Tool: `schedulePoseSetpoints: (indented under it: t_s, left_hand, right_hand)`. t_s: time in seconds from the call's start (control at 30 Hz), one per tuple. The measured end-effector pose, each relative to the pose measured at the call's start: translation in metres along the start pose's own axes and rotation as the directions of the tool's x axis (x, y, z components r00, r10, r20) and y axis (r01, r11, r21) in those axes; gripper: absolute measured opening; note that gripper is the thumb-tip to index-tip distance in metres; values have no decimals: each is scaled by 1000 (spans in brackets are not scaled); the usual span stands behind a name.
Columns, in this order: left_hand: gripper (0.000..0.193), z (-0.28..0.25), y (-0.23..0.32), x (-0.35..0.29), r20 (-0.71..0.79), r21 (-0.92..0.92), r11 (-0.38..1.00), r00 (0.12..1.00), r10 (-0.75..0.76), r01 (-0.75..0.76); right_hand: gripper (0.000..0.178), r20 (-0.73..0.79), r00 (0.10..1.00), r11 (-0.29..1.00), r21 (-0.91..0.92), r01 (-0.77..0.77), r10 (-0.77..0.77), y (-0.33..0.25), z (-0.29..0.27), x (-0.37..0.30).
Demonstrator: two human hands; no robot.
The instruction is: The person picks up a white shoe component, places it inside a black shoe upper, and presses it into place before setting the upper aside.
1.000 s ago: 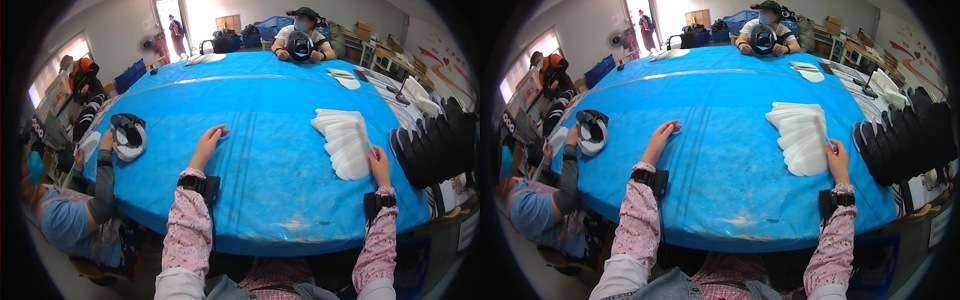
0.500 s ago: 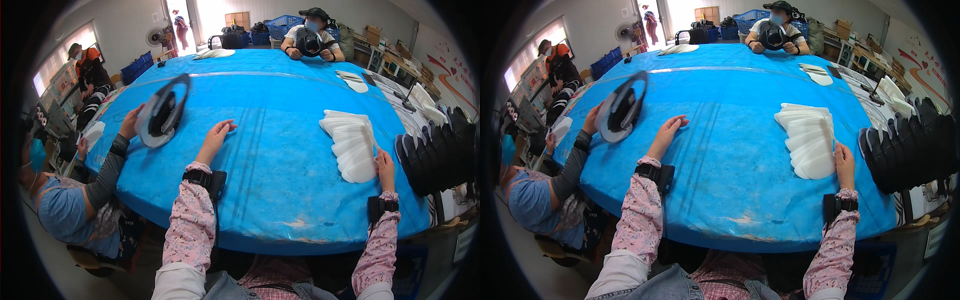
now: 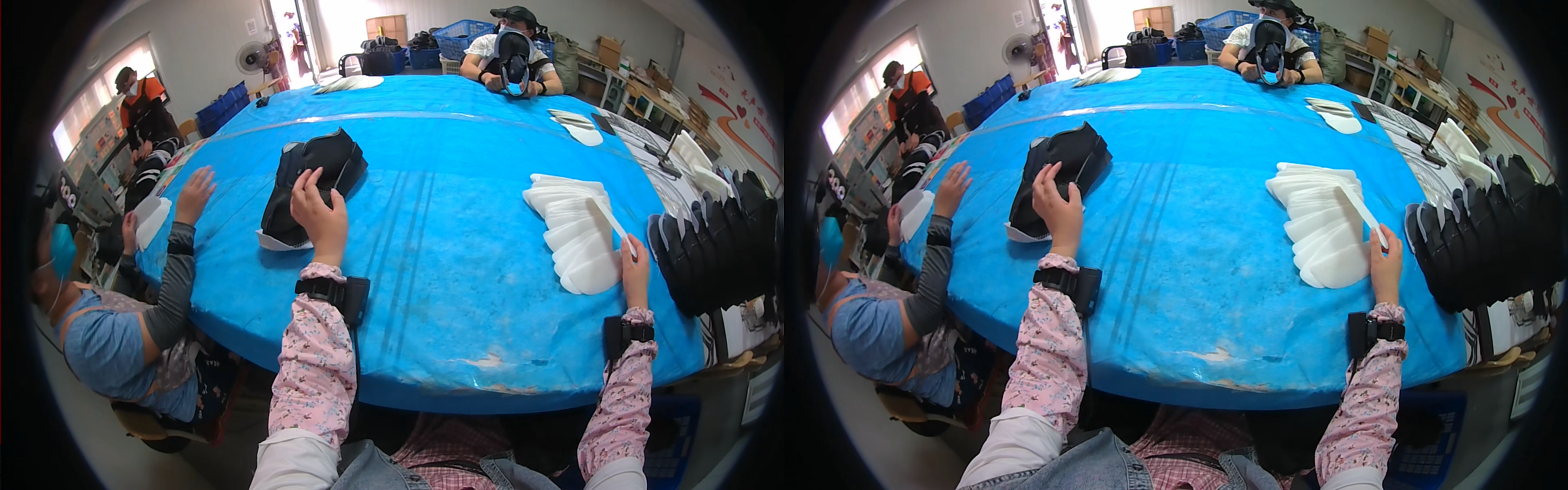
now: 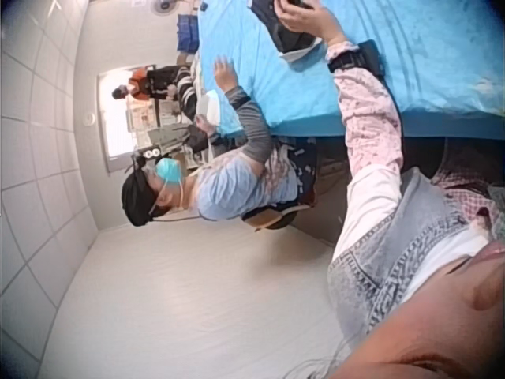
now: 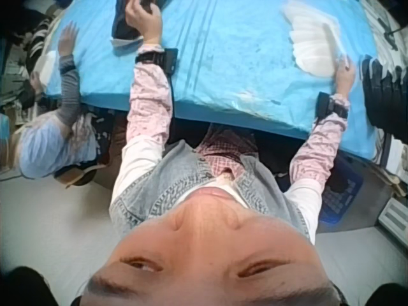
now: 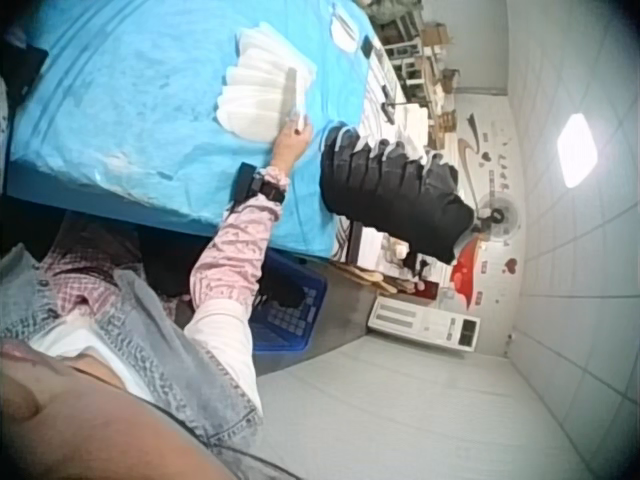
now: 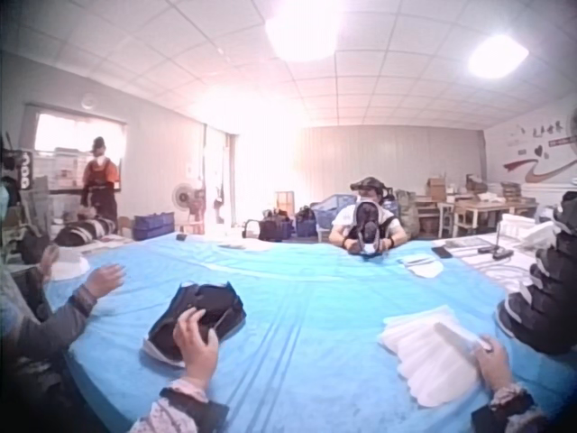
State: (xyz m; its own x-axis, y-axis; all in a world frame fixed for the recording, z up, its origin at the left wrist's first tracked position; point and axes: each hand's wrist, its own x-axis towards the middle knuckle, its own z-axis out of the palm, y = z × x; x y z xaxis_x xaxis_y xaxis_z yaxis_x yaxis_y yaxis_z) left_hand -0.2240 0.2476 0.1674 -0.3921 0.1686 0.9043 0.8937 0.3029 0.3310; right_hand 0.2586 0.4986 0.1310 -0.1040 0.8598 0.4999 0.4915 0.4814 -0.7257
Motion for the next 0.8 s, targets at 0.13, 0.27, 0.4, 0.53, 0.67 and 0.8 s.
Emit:
schedulePoseSetpoints:
  t_s: [0.13, 0.27, 0.4, 0.53, 0.67, 0.8]
  left_hand:
    - [51, 0, -26, -8, 20, 284, 952, 992, -128, 117]
    - [44, -3, -32, -13, 165, 430, 900, 974, -156, 72]
    - [30, -4, -25, -11, 265, 342, 939, 961, -76, -20]
    - [24, -5, -28, -12, 308, 319, 948, 945, -112, 8]
    - [17, -5, -31, -12, 241, 381, 923, 958, -156, 55]
    - [13, -5, -42, -11, 132, 358, 930, 981, -143, 87]
  right_hand:
    - [38, -18, 993, 985, -126, 114, -117, 4, 2, -3]
    - [36, 48, 998, 972, -230, 41, -31, 6, 0, -3]
    - [29, 30, 999, 975, -219, 41, -36, 4, -1, -4]
    - [24, 23, 997, 973, -216, 79, -75, 6, -1, -3]
    - [22, 16, 999, 980, -193, 52, -50, 3, 0, -4]
    - [19, -3, 997, 989, -132, 71, -72, -11, 3, -9]
